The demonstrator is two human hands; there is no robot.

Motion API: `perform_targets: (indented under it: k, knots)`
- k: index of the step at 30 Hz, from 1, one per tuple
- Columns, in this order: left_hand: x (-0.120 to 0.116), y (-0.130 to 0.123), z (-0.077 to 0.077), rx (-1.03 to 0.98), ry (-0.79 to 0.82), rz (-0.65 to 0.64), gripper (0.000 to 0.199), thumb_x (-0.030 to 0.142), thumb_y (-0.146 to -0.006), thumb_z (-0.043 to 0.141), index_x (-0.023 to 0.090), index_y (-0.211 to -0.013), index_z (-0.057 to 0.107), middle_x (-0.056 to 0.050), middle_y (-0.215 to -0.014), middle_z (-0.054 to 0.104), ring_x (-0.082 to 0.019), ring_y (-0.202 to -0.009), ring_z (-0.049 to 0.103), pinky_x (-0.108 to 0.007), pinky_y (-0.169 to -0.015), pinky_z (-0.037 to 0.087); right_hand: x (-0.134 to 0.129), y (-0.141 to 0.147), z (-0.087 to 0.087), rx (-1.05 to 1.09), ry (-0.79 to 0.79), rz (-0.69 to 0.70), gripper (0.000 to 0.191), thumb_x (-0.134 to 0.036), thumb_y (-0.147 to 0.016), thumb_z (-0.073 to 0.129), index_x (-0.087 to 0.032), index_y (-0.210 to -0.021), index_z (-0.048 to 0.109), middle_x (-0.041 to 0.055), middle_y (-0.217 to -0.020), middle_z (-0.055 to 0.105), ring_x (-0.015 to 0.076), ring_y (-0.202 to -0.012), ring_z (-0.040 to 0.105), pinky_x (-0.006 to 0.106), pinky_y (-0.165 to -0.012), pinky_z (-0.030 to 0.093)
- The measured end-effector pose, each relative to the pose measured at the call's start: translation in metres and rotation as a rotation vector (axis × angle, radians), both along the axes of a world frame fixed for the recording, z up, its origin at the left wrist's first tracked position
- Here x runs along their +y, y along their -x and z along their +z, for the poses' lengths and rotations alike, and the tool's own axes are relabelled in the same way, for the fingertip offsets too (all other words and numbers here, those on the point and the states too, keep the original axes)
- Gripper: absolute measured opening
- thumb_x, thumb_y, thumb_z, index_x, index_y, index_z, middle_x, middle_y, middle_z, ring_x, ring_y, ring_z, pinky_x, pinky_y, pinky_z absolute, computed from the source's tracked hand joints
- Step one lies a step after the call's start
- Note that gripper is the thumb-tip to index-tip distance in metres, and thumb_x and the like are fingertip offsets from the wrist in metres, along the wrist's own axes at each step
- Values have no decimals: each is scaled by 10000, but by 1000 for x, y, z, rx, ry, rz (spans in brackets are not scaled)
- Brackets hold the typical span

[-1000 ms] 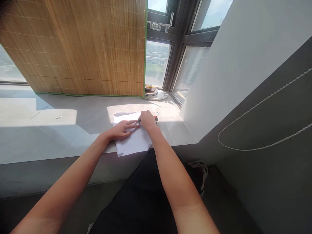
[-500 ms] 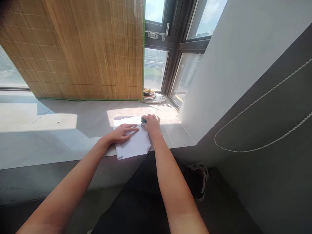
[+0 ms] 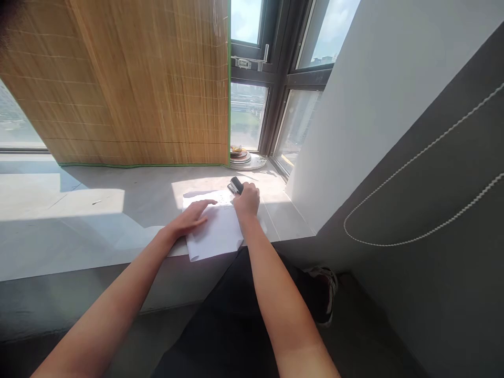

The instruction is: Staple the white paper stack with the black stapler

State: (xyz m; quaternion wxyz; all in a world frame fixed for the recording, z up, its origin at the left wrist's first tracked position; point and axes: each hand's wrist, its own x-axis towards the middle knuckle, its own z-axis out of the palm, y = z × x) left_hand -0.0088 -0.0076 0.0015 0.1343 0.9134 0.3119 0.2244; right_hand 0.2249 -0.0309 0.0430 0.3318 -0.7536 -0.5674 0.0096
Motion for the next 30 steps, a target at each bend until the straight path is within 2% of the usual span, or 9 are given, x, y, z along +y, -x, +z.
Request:
perform_targets:
  k: [3,6,9,12,15,18,24,30]
  knots:
    - [1,3,1,-258,-122,314,275,154,-955,420,222,-1171,577,-106,-1194,681,-270,-1149,620,-461,-1050,472,-3,31,-1,50,73,212,141,-290,-903,694,-207,-1015,685,84,-1028,714,238,-954,657,312,-781,447]
    - [4,8,1,-473,-228,620,160,148,-989,375,240,-989,506,-97,-1015,626,-261,-998,598,-418,-938,492,-10,67,-4,-3,97,366,121,-303,-864,698,-209,-927,657,72,-977,718,230,-895,651,304,-703,398]
    - [10,11,-2,-528,-239,716,148,138,-978,381,254,-914,447,-78,-942,581,-250,-900,562,-396,-859,481,-14,91,-10,-65,117,405,96,-266,-828,672,-207,-882,619,81,-964,714,233,-857,639,314,-648,358]
    - [15,14,-4,-523,-199,762,173,129,-964,382,263,-855,399,-57,-881,549,-240,-839,533,-382,-811,461,-12,95,-15,-82,130,398,102,-239,-813,673,-221,-876,595,83,-976,712,241,-863,637,318,-643,356]
    - [17,15,-5,-527,-131,810,207,112,-937,394,269,-808,351,-35,-823,515,-225,-782,505,-362,-758,436,-8,78,-17,-66,151,380,123,-231,-816,683,-229,-889,584,76,-971,710,236,-859,641,309,-633,364]
    - [19,16,-6,-527,-88,816,218,104,-916,413,269,-790,345,-26,-793,504,-221,-756,487,-357,-735,414,-8,45,-14,-63,217,328,157,-219,-800,706,-228,-907,591,69,-955,709,223,-821,646,299,-608,368]
    - [22,14,-7,-518,-90,792,191,98,-904,421,263,-810,393,-58,-874,545,-243,-829,524,-376,-777,431,-18,-18,-13,-77,208,207,159,-238,-791,730,-231,-857,585,51,-893,697,205,-773,636,282,-576,345]
    - [22,14,-6,-496,-85,773,211,78,-904,429,263,-805,405,-66,-882,558,-253,-848,547,-391,-801,452,-18,-43,-20,-46,197,170,171,-252,-776,757,-224,-864,612,36,-862,696,199,-788,640,265,-589,348]
